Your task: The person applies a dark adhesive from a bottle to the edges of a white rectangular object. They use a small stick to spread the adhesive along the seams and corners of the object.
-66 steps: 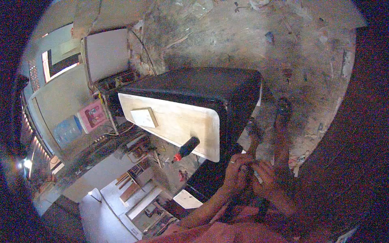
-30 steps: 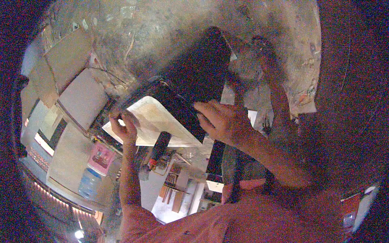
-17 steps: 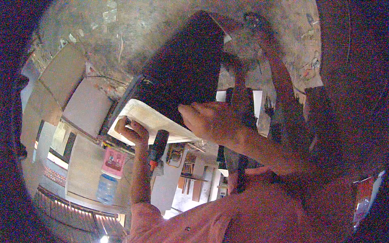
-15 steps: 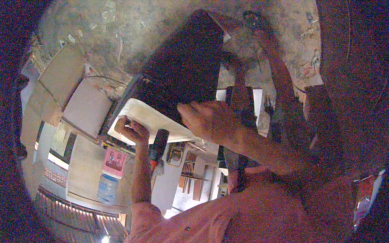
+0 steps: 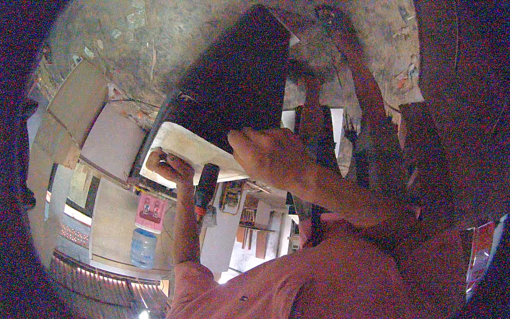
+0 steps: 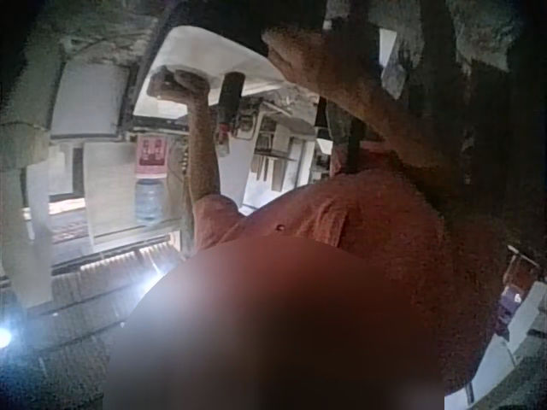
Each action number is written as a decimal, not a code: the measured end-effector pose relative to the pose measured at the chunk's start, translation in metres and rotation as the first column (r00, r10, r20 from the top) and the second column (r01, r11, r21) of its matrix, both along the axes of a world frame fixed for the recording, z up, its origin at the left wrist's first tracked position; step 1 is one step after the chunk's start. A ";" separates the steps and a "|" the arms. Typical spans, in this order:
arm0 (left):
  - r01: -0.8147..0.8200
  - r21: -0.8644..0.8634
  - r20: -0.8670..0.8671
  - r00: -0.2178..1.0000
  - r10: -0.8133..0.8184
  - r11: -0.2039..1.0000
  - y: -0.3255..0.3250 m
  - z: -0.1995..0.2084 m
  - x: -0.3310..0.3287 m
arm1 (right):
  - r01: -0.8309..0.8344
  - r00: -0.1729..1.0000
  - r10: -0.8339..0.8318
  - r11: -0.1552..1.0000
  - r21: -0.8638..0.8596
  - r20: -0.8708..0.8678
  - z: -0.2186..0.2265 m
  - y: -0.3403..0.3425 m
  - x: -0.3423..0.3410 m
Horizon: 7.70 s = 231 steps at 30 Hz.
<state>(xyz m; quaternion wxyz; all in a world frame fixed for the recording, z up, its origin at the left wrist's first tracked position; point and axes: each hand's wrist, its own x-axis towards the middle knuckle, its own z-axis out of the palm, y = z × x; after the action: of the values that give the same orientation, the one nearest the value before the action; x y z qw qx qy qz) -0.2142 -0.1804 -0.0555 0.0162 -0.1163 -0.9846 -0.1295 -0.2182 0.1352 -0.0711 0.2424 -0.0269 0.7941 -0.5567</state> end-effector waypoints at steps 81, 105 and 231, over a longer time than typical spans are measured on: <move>-0.013 -0.007 0.003 1.000 0.013 1.000 0.003 -0.001 0.002 | 0.091 0.927 -0.029 0.985 -0.149 0.373 -0.013 0.012 -0.021; -0.018 -0.049 -0.026 1.000 0.017 0.999 -0.002 -0.004 0.006 | 0.094 0.984 -0.063 0.979 -0.182 0.169 -0.016 0.006 0.001; -0.035 -0.061 -0.012 0.999 0.035 0.998 0.004 -0.001 0.007 | 0.133 0.990 -0.135 0.990 0.047 0.038 -0.002 -0.011 -0.016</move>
<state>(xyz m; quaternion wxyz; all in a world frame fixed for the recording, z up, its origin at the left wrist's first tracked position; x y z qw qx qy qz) -0.2072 -0.1763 -0.0568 0.0202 -0.1002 -0.9899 -0.0983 -0.2341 0.1246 -0.0728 0.2213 0.0435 0.8011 -0.5544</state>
